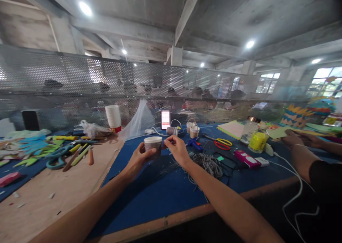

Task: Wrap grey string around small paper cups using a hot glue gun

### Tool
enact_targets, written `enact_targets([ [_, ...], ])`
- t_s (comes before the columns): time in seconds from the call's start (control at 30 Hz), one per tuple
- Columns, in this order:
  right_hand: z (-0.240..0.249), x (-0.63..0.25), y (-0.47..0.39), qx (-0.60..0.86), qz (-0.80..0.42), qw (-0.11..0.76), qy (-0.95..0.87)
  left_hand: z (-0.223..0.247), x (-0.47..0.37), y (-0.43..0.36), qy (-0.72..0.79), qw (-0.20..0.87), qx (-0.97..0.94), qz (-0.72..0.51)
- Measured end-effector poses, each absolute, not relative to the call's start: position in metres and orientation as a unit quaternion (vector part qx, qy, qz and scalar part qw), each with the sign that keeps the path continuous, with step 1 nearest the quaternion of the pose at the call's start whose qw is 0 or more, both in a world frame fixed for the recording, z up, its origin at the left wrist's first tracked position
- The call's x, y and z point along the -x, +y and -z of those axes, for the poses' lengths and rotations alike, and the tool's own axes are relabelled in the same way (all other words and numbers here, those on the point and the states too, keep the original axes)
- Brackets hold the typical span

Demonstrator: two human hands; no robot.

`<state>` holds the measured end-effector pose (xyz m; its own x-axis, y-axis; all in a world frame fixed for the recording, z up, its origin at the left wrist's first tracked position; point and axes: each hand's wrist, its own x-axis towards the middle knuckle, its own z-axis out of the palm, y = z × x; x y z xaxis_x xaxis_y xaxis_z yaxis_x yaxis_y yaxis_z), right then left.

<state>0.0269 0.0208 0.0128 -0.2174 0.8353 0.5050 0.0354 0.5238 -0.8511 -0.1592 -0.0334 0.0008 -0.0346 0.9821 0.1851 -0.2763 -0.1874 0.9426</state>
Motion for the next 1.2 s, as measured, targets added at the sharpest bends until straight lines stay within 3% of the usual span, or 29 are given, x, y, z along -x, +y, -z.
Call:
enact_targets([
  [1.2,-0.006,-0.027,0.029,0.327,-0.365,0.533,-0.69,-0.006,0.158,-0.038,0.362,0.54,-0.48,-0.589],
])
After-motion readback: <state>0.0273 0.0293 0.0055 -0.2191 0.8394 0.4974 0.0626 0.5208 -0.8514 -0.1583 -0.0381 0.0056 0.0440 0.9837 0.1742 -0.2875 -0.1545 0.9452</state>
